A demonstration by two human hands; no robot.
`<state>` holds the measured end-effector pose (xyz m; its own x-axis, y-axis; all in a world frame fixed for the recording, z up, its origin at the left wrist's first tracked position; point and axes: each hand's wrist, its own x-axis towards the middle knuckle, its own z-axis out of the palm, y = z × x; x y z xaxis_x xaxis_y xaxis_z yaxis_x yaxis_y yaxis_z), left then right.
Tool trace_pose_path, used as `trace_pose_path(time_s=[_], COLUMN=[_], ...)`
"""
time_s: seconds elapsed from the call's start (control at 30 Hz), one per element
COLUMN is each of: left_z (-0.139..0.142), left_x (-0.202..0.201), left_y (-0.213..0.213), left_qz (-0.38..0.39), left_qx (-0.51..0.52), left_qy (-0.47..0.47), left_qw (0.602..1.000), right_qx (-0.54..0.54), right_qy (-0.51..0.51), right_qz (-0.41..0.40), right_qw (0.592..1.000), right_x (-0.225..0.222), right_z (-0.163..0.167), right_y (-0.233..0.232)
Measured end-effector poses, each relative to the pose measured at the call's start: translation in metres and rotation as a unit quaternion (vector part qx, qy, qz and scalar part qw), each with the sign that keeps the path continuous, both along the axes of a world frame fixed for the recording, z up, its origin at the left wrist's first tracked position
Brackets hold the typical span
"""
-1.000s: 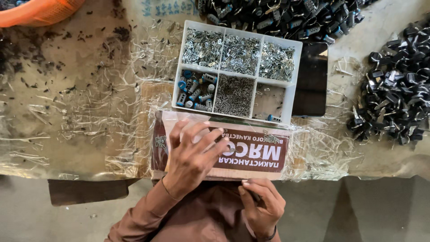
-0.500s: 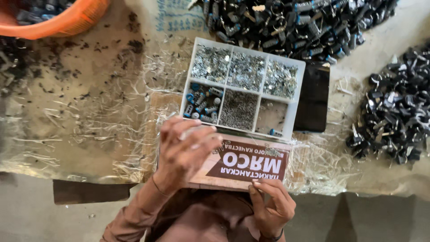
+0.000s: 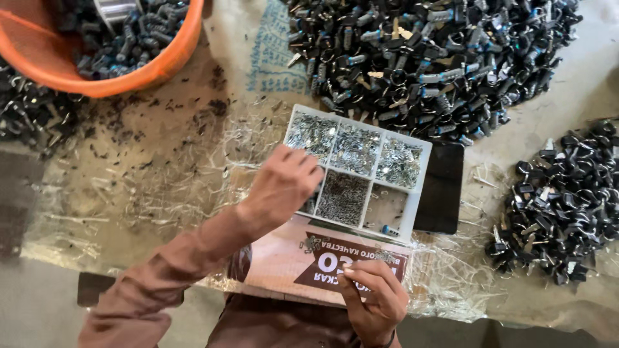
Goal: The person sits at a workbench assembling small connector components. They pick a blue cylindrical body and a metal insert from a compartment box, press the insert into the body by hand, and place the finished assembly into an orange basket, repeating the cycle.
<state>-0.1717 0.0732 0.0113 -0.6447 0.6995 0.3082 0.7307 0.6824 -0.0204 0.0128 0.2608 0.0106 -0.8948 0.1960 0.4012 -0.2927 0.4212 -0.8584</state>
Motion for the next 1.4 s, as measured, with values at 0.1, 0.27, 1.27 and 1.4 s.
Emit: trace_pose_path(time_s=[0.1,0.27,1.27,1.4], left_z=[0.021,0.041,0.018,0.02], left_x=[0.018,0.076,0.044,0.044], left_y=[-0.015,0.007,0.008,0.005], left_qz=[0.025,-0.004,0.012,0.003], left_qx=[0.131,0.266,0.4,0.417], left_qy=[-0.004,-0.332,-0.201,-0.2], left_qw=[0.991,0.905,0.894,0.887], right_qx=[0.095,-0.039,-0.285,-0.154], right_qy=[0.084,0.004,-0.201,-0.144], right_qz=[-0.048,-0.063,0.084,0.051], right_qw=[0.991,0.997,0.934,0.976], right_x=[-0.02,-0.029,-0.104,-0.097], right_z=[-0.005,-0.001,0.008,0.005], right_y=[0.004,-0.003,0.018,0.007])
